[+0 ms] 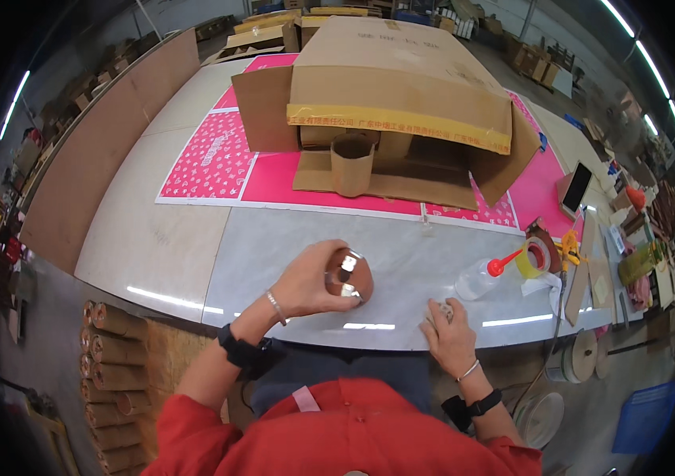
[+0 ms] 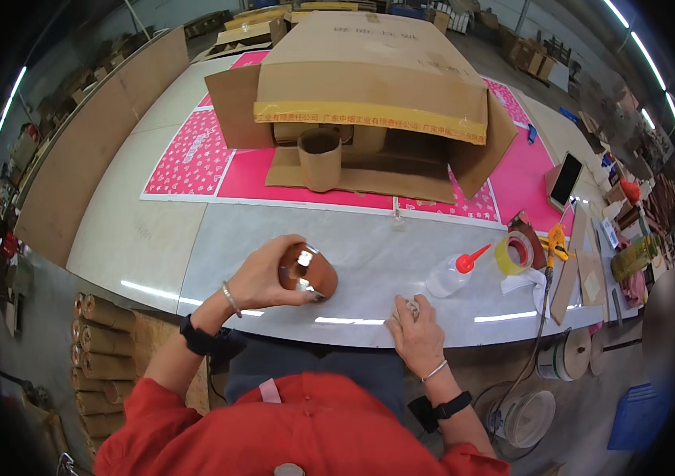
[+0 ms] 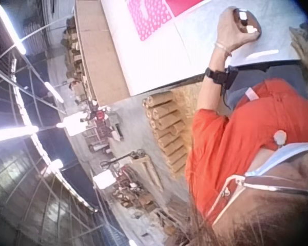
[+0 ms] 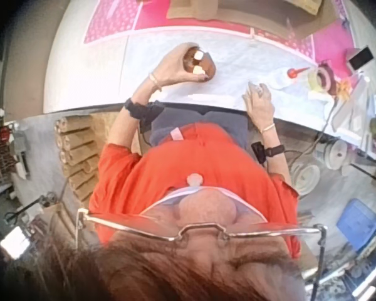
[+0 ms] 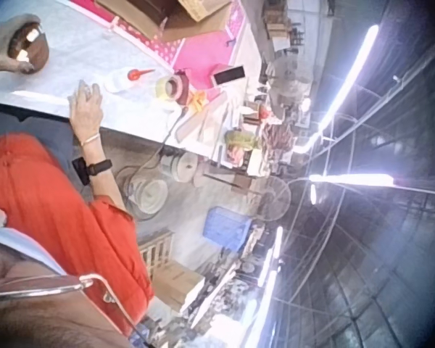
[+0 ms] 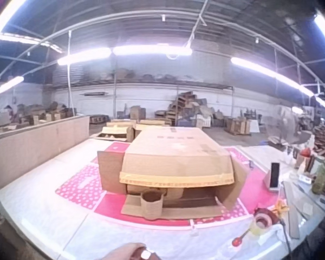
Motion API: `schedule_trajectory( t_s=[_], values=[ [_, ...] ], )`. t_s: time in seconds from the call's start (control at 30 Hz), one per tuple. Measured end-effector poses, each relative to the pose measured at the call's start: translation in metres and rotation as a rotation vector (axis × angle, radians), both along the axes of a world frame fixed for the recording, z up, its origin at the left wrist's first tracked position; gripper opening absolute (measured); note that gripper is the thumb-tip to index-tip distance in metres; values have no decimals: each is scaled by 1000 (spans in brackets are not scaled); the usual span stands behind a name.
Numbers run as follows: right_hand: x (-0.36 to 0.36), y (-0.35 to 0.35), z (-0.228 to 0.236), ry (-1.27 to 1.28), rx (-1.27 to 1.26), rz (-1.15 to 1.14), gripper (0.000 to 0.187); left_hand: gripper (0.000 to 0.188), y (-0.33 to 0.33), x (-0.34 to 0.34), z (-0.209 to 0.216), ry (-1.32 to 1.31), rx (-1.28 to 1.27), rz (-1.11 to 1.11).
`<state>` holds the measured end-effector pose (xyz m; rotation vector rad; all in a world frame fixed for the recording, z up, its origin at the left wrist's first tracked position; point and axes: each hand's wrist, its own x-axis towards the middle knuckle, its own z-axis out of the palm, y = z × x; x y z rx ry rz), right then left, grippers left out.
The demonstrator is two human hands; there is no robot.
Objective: The recorder cleans a wooden cylinder, wraps it in brown paper, trims the excess paper with a utility knife, and secures the wrap with adhesive tape.
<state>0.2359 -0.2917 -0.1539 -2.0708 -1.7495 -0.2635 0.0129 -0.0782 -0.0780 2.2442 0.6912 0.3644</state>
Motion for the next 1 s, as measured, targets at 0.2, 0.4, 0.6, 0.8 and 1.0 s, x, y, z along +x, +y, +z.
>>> schedule_trajectory(
  t_s=[0.2,0.4,0.6,0.8,1.0],
  values=[
    [24,17,-19,232,80,-106,30,88,-22,-17,-76,-518,-437,312],
    [-40,90,37,204,351,284,25,85,-37,-17,-86,-423,-160,392],
    [-66,129,21,208,373,408,29,82,-41,-14,-99,-430,17,449],
    [-110,110,26,184,411,422,18,83,-41,-11,-111,-422,47,456],
    [-65,142,36,291,273,126,19,81,-42,-12,-101,-415,127,424]
  ],
)
